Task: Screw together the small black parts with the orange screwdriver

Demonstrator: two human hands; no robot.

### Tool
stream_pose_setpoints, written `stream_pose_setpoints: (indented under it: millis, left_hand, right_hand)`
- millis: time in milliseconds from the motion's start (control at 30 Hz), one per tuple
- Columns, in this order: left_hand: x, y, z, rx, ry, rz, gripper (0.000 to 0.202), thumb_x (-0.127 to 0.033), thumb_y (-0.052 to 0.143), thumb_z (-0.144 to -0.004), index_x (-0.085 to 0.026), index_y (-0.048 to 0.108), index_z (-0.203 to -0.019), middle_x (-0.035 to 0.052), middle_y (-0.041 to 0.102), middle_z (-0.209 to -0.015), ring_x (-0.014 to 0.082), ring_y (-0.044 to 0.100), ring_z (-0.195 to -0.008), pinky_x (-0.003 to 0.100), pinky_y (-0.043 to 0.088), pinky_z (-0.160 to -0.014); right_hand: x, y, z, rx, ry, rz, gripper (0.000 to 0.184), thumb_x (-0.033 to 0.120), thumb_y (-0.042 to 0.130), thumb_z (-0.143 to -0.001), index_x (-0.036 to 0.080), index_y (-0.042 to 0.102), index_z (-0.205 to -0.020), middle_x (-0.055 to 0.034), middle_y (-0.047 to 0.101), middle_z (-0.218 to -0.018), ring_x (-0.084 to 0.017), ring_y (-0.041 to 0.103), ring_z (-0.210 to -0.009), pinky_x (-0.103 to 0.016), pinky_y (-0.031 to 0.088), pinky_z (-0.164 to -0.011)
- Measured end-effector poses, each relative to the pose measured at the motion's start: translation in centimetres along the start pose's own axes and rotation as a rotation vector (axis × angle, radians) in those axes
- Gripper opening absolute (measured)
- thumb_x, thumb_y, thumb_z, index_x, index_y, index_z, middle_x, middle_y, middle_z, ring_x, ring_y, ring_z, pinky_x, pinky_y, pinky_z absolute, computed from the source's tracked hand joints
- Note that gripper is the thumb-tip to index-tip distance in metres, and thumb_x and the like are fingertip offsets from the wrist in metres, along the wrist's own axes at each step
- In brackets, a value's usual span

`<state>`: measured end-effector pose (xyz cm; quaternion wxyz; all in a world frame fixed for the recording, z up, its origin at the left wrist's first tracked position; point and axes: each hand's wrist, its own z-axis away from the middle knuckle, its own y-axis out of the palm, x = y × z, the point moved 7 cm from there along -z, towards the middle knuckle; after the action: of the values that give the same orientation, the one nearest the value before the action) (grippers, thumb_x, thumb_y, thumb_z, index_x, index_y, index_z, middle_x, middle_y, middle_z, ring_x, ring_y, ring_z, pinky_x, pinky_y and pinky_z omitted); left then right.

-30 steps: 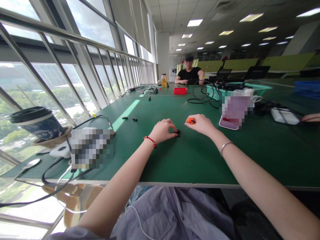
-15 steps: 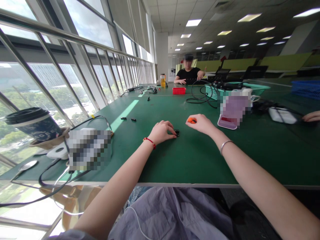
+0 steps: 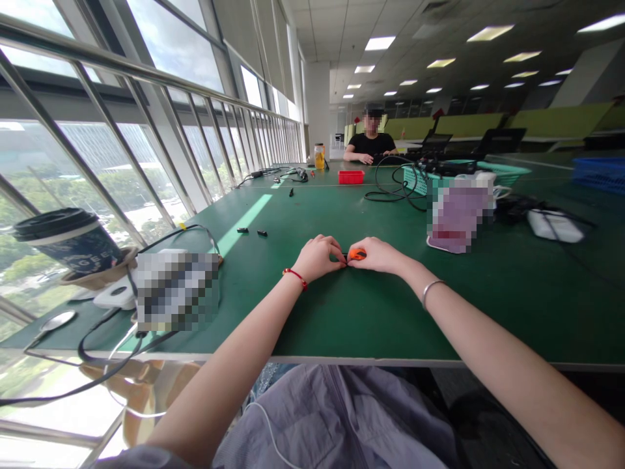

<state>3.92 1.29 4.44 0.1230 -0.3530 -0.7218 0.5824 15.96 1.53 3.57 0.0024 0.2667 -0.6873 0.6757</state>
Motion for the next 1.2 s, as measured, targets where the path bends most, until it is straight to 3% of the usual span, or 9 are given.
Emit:
stream_pose_setpoints:
  millis: [200, 433, 1000, 1067, 1200]
  left_hand:
    - [0.0, -0.1, -0.1, -0.025, 0.032, -0.009, 0.013, -0.031, 0.065, -0.075, -0.024, 0.075, -0.081, 0.0023, 0.066, -0.105, 0.0216, 0.056, -0.098, 0.035, 0.042, -0.091]
    - [-1.1, -0.7, 0.1, -0.083, 0.098, -0.073, 0.023, -0.034, 0.068, -0.072, -0.022, 0.071, -0.092, 0.0026, 0.067, -0.105, 0.022, 0.057, -0.098, 0.034, 0.041, -0.086]
    - [-2.1, -0.6, 0.2, -0.16, 0.156, -0.131, 0.011, -0.025, 0.062, -0.075, -0.02, 0.071, -0.08, 0.0017, 0.069, -0.101, 0.0179, 0.059, -0.088, 0.034, 0.038, -0.087]
    - [-1.8, -0.7, 0.1, -0.174, 0.131, -0.089, 0.011, -0.027, 0.064, -0.076, -0.021, 0.072, -0.079, 0.0017, 0.069, -0.102, 0.0189, 0.06, -0.091, 0.035, 0.04, -0.088]
    - [0.0, -0.5, -0.2, -0.184, 0.024, 0.072, 0.013, -0.033, 0.068, -0.075, -0.022, 0.073, -0.079, 0.0015, 0.07, -0.106, 0.0204, 0.061, -0.099, 0.035, 0.044, -0.091]
  right_hand:
    - [0.2, 0.2, -0.2, -0.015, -0.004, 0.011, 0.018, 0.037, 0.061, -0.074, 0.024, 0.069, -0.083, 0.0001, 0.067, -0.083, -0.015, 0.058, -0.074, -0.023, 0.039, -0.061]
    - [-0.8, -0.4, -0.4, -0.05, 0.002, -0.13, 0.021, 0.037, 0.06, -0.073, 0.017, 0.065, -0.074, 0.0002, 0.061, -0.068, -0.013, 0.052, -0.063, -0.024, 0.036, -0.059]
    - [-0.9, -0.2, -0.4, -0.009, -0.011, -0.248, 0.024, 0.038, 0.06, -0.069, 0.015, 0.066, -0.074, 0.0013, 0.056, -0.062, -0.012, 0.046, -0.06, -0.025, 0.036, -0.058]
    - [-0.9, -0.8, -0.3, -0.058, -0.039, -0.259, 0.022, 0.036, 0.06, -0.069, 0.015, 0.066, -0.075, 0.0009, 0.057, -0.064, -0.012, 0.048, -0.062, -0.025, 0.038, -0.06]
    - [-1.7, -3.0, 0.1, -0.277, -0.069, -0.301, 0.023, 0.036, 0.058, -0.072, 0.016, 0.067, -0.079, -0.0026, 0.065, -0.078, -0.015, 0.054, -0.072, -0.027, 0.041, -0.069]
